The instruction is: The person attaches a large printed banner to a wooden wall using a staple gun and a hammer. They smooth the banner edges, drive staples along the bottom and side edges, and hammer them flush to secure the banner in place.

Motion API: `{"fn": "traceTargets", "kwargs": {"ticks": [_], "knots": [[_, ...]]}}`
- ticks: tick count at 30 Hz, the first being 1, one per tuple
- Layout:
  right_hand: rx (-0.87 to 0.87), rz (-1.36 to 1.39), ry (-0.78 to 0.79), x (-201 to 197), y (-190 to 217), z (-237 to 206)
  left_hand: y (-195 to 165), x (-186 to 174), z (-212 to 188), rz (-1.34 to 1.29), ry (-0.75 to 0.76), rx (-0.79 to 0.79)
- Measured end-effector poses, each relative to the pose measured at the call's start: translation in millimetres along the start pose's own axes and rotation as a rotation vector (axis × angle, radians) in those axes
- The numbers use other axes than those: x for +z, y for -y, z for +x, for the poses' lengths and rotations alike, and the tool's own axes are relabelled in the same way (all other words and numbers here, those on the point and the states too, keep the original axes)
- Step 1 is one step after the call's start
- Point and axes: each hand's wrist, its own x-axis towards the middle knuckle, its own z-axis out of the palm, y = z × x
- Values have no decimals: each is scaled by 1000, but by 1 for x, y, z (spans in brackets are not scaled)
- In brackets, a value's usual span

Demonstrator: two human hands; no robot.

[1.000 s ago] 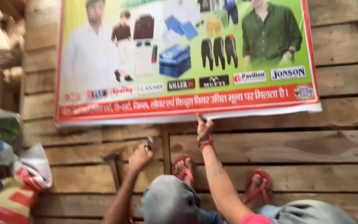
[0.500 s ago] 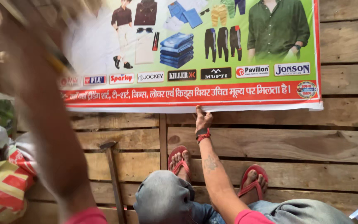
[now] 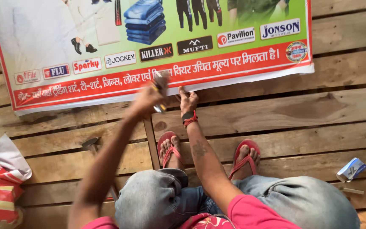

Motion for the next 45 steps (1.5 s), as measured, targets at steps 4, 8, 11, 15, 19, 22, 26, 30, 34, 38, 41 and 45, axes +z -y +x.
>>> {"fn": "traceTargets", "kwargs": {"ticks": [4, 8, 11, 15, 19, 22, 26, 30, 34, 38, 41, 45], "knots": [[152, 198, 32, -2, -9, 6, 21, 54, -4, -160, -3, 96], [30, 62, 14, -5, -20, 13, 14, 54, -2, -129, -81, 111], [-29, -72, -3, -9, -28, 18, 14, 52, 11, -145, -66, 31], [-16, -125, -21, -11, -32, 24, 15, 54, 24, -106, -35, 35], [127, 198, 39, -10, -29, 26, 11, 55, 26, -107, -13, 17], [136, 148, 3, -10, -26, 27, 6, 58, 25, -126, -24, -9], [156, 149, 35, -14, -23, 30, 6, 65, 30, -139, -35, -46], [184, 168, 58, -20, -27, 35, 5, 74, 35, -30, -94, -80], [135, 163, 74, -24, -31, 39, 4, 82, 36, 105, -195, -81], [52, 19, 60, -24, -33, 42, 2, 87, 37, 183, -230, -155], [80, -15, 58, -24, -36, 44, 3, 93, 37, 267, -400, 17], [-23, -216, 8, -26, -40, 46, 5, 107, 36, 160, -516, -12]]}}
